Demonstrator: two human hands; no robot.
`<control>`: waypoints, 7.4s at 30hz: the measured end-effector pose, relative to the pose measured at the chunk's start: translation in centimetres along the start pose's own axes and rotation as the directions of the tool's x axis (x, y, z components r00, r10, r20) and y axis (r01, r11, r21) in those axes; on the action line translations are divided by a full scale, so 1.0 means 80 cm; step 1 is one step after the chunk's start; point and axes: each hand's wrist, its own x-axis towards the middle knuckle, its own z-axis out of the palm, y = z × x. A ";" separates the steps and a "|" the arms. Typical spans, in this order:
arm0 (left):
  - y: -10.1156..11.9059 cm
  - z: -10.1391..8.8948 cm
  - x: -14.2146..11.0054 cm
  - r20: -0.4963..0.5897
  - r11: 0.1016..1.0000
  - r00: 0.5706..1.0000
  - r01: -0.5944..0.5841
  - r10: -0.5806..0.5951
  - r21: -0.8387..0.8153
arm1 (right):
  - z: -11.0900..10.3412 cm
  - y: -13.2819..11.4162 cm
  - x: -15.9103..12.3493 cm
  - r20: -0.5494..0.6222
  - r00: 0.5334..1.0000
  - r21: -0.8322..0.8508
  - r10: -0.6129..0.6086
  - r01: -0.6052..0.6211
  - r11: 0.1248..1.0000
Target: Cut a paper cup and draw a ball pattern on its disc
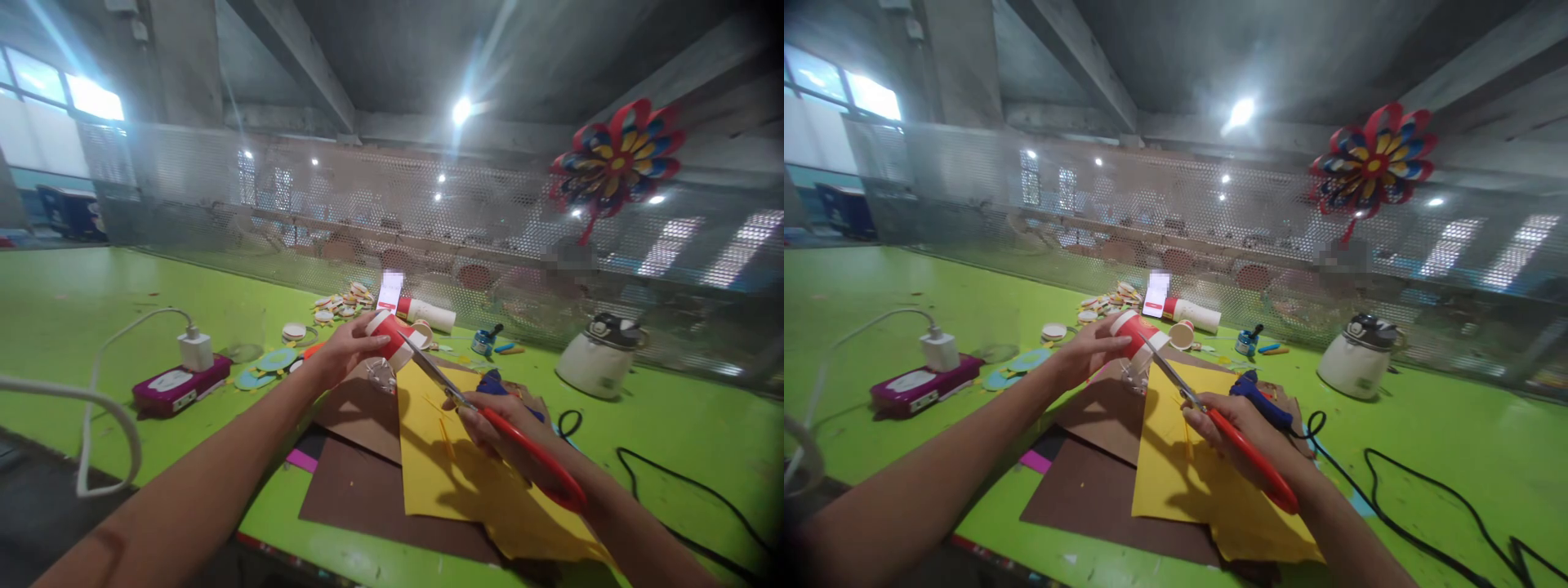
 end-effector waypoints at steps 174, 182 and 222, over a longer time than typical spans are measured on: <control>-0.018 0.003 0.004 -0.106 0.822 0.990 -0.016 0.092 0.569 | -0.017 0.005 -0.002 -0.319 0.923 -0.737 -0.215 -0.099 0.668; -0.025 0.005 0.004 -0.080 0.862 0.995 -0.008 0.057 0.507 | -0.019 0.006 0.000 -0.301 0.916 -0.805 -0.265 -0.095 0.585; -0.018 0.015 0.001 -0.111 0.848 0.989 -0.026 0.099 0.529 | 0.008 -0.006 -0.001 -0.268 0.953 -0.786 -0.140 -0.132 0.604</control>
